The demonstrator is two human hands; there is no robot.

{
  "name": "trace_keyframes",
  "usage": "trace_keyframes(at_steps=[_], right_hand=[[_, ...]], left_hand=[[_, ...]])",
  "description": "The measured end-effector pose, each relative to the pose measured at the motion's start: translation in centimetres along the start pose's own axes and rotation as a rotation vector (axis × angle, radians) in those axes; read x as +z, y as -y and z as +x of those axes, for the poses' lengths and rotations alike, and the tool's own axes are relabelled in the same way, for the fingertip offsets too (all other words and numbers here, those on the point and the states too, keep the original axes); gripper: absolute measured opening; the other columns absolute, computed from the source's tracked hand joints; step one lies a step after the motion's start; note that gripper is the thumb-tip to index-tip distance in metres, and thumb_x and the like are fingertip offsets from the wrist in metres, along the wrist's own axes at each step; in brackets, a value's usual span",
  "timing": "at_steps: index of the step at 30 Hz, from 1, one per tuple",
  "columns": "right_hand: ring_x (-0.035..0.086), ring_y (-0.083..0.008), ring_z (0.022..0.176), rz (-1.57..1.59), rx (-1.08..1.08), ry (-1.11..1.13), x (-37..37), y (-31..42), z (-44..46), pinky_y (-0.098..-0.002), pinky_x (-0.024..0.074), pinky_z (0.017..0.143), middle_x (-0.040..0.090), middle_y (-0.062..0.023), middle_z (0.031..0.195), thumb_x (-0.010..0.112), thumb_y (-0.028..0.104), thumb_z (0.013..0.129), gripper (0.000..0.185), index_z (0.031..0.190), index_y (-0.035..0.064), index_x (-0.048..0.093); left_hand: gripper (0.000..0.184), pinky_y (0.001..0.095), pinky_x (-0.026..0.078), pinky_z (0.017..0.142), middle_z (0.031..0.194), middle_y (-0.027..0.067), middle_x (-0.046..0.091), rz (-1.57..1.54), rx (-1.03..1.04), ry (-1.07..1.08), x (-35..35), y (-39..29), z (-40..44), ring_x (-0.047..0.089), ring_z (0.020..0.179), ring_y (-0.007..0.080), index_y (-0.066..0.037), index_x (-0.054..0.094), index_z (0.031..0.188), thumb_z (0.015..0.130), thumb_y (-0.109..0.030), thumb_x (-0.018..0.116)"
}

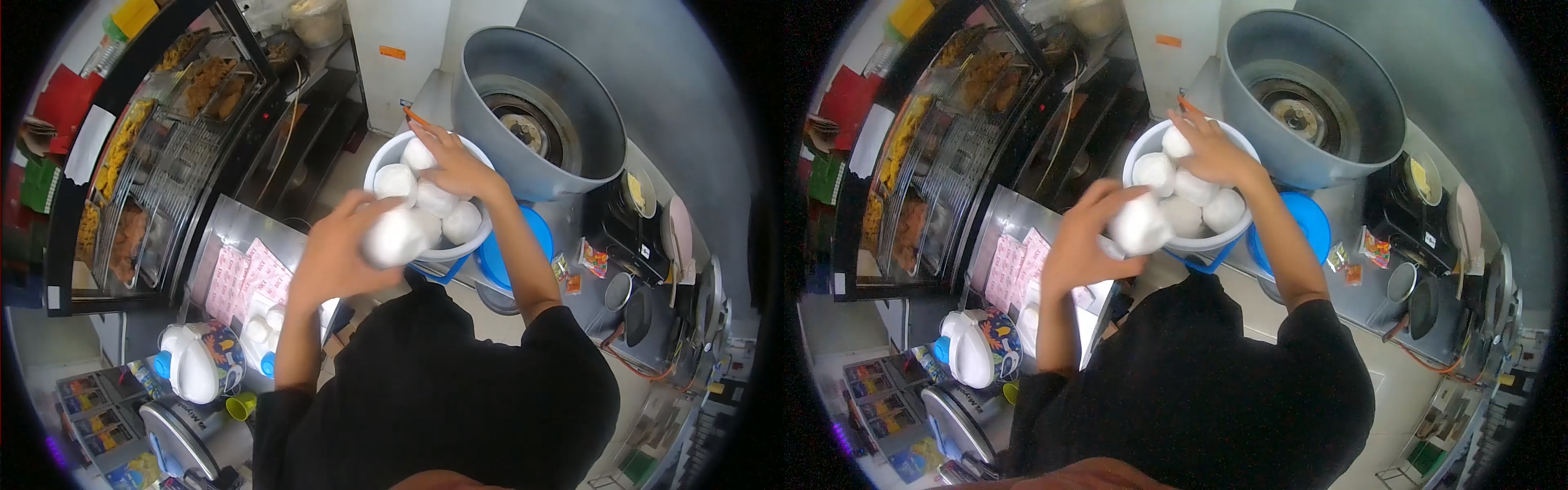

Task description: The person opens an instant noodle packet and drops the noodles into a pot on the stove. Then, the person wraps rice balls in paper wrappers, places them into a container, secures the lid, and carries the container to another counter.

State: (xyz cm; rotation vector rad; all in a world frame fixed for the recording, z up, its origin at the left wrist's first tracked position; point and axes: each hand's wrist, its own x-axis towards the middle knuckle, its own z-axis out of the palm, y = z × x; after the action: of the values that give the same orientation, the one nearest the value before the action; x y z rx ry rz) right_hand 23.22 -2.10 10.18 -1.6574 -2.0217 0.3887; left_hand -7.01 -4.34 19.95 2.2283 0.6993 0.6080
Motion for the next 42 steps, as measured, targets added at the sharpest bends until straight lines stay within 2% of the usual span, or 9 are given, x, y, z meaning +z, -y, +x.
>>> trace_keyframes(at_steps=[5,12,18,21,24,28,31,36,42], right_hand=[[0.054,-0.0486,0.131,0.038,0.180,-0.047,-0.4,2.0,-0.5,-0.0514,0.0437,0.113,0.048,-0.0257,0.147,0.071,0.028,0.098,0.068,0.157,0.0064,0.046],[0.058,-0.0479,0.128,-0.229,-0.019,-0.192,1.6,-0.9,-0.9,-0.0548,0.0461,0.109,0.058,-0.0307,0.141,0.071,0.040,0.098,0.063,0.143,-0.0012,0.058],[0.064,-0.0408,0.113,-0.341,-0.139,-0.228,-1.6,3.0,-1.0,-0.0506,0.0480,0.101,0.069,-0.0239,0.124,0.069,0.027,0.100,0.046,0.136,-0.0011,0.065],[0.065,-0.0313,0.104,-0.037,0.094,-0.315,-2.1,9.6,-2.0,-0.0422,0.0499,0.094,0.070,-0.0175,0.118,0.067,0.022,0.100,0.037,0.129,-0.0011,0.067],[0.063,-0.0236,0.100,0.359,-0.064,-0.318,0.8,15.1,-4.7,-0.0345,0.0497,0.088,0.070,-0.0133,0.115,0.065,0.017,0.100,0.031,0.125,-0.0002,0.068],[0.068,-0.0359,0.105,0.651,-0.414,0.172,12.9,23.5,-4.0,-0.0394,0.0541,0.091,0.070,-0.0191,0.115,0.071,0.004,0.090,0.036,0.126,0.0042,0.069],[0.048,-0.0455,0.139,0.492,-0.437,0.556,28.3,25.6,-3.1,-0.0522,0.0439,0.116,0.051,-0.0252,0.149,0.074,0.006,0.084,0.068,0.149,0.0159,0.058],[0.045,-0.0483,0.141,0.042,-0.479,0.803,41.4,29.7,-2.4,-0.0536,0.0431,0.116,0.048,-0.0273,0.153,0.080,0.014,0.079,0.082,0.156,0.0204,0.052],[0.040,-0.0509,0.149,0.149,-0.354,0.620,49.4,29.1,-3.3,-0.0564,0.0322,0.124,0.045,-0.0312,0.158,0.083,0.032,0.080,0.083,0.156,0.0290,0.051]], left_hand=[[0.078,0.0466,0.047,0.109,0.135,0.0162,0.064,0.274,0.082,0.221,4.9,0.9,5.0,0.064,0.121,0.0363,-0.012,0.068,0.139,0.065,-0.027,0.085],[0.078,0.0505,0.046,0.112,0.150,0.0185,0.057,0.202,0.023,-0.119,9.3,3.4,0.5,0.059,0.130,0.0401,-0.017,0.064,0.147,0.070,-0.018,0.079],[0.055,0.0521,0.046,0.115,0.145,0.0160,0.062,0.105,-0.052,-0.506,9.5,5.2,-7.1,0.060,0.132,0.0366,-0.015,0.065,0.143,0.090,-0.020,0.076],[0.034,0.0401,0.055,0.093,0.110,0.0114,0.075,0.028,-0.514,-0.878,10.0,11.2,-15.2,0.071,0.101,0.0266,-0.008,0.073,0.119,0.087,-0.014,0.079],[0.043,0.0424,0.055,0.084,0.104,0.0116,0.069,0.527,-0.903,-1.151,10.2,19.5,-28.2,0.067,0.093,0.0306,-0.005,0.068,0.122,0.082,-0.015,0.083],[0.084,0.0505,0.057,0.090,0.120,0.0217,0.061,0.507,-1.534,-0.771,9.5,20.0,-35.1,0.064,0.113,0.0417,-0.007,0.056,0.140,0.072,-0.042,0.090],[0.103,0.0526,0.058,0.087,0.125,0.0227,0.061,0.583,-1.562,-0.512,10.4,20.3,-35.9,0.067,0.112,0.0414,-0.008,0.045,0.156,0.071,-0.045,0.090],[0.104,0.0531,0.059,0.084,0.126,0.0268,0.064,0.495,-1.528,-0.566,11.6,22.5,-37.7,0.071,0.105,0.0446,-0.010,0.040,0.158,0.075,-0.047,0.089],[0.102,0.0532,0.057,0.093,0.117,0.0292,0.072,0.550,-1.369,-0.571,11.8,24.5,-38.1,0.069,0.110,0.0463,-0.002,0.049,0.149,0.071,-0.048,0.093]])
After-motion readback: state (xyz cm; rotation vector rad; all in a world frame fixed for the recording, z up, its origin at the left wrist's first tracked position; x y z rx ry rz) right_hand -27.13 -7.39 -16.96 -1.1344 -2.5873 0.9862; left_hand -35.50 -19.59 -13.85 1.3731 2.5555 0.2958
